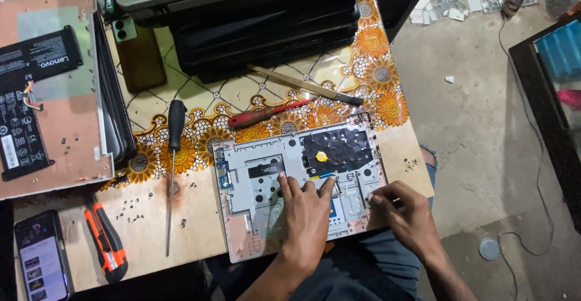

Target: The person is performing electronics repair on a laptop, specifically connecting internal ribbon cables and using a screwdriver to fasten components.

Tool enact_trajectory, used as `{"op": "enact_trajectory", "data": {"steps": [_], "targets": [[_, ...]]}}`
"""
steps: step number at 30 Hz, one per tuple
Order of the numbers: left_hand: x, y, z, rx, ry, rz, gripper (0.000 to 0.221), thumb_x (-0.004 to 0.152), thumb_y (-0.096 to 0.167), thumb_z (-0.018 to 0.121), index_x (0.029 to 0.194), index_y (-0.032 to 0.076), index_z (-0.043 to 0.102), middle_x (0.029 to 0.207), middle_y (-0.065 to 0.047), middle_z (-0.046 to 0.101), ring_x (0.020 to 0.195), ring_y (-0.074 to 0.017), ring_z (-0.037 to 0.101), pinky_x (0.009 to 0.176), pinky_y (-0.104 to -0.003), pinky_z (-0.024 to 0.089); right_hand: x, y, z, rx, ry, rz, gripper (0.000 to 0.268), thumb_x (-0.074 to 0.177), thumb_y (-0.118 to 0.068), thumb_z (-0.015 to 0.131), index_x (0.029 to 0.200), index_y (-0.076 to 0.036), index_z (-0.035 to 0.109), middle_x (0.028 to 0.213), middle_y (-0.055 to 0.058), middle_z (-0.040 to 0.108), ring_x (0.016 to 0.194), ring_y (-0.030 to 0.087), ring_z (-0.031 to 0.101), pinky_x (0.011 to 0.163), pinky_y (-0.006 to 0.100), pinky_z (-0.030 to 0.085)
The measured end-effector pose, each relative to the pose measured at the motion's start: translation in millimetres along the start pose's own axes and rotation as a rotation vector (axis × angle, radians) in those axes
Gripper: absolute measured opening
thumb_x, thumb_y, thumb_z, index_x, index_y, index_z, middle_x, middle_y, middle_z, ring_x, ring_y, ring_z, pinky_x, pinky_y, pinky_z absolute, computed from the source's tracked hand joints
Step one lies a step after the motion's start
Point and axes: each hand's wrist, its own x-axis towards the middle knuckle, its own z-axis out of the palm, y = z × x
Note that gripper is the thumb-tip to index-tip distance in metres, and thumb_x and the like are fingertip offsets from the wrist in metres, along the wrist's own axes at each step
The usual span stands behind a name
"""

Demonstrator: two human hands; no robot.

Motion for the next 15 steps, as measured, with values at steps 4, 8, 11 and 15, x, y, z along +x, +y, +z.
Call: {"op": "enact_trajectory", "data": {"steps": [4, 8, 11, 15], "targets": [[1, 1, 6, -0.034, 0.009, -0.009, 0.068, 0.091, 0.01, 0.055, 0.152, 0.027, 0.03, 0.115, -0.024, 0.06, 0.119, -0.0581, 0.041, 0.112, -0.068, 0.013, -3, 7, 2, 0.012, 0.023, 0.016, 0.015, 0.087, -0.021, 0.064, 0.088, -0.009, 0.073, 0.093, 0.005, 0.074, 0.091, 0.017, 0.067, 0.071, 0.031, 0.052], [1, -1, 2, -0.064, 0.006, 0.005, 0.071, 0.089, 0.004, 0.055, 0.152, 0.024, 0.03, 0.115, -0.026, 0.059, 0.119, -0.0598, 0.04, 0.111, -0.069, 0.011, -7, 4, 4, -0.077, 0.021, -0.129, 0.018, 0.085, -0.022, 0.066, 0.096, -0.01, 0.074, 0.093, 0.004, 0.072, 0.081, 0.018, 0.067, 0.063, 0.031, 0.054], [-1, -3, -1, -0.084, 0.018, 0.006, 0.066, 0.09, 0.006, 0.055, 0.15, 0.024, 0.035, 0.111, -0.024, 0.061, 0.114, -0.0568, 0.044, 0.111, -0.068, 0.013, -11, 3, 7, -0.14, 0.008, -0.175, 0.027, 0.084, -0.025, 0.067, 0.106, -0.011, 0.073, 0.099, 0.004, 0.069, 0.079, 0.018, 0.067, 0.061, 0.031, 0.055], [1, -7, 3, -0.167, 0.072, 0.011, 0.057, 0.092, 0.005, 0.05, 0.146, 0.023, 0.042, 0.116, -0.023, 0.058, 0.114, -0.055, 0.043, 0.114, -0.067, 0.009, -12, 6, 7, -0.225, -0.026, -0.226, 0.036, 0.084, -0.025, 0.065, 0.118, -0.014, 0.068, 0.108, 0.006, 0.065, 0.084, 0.019, 0.068, 0.062, 0.032, 0.059]]}}
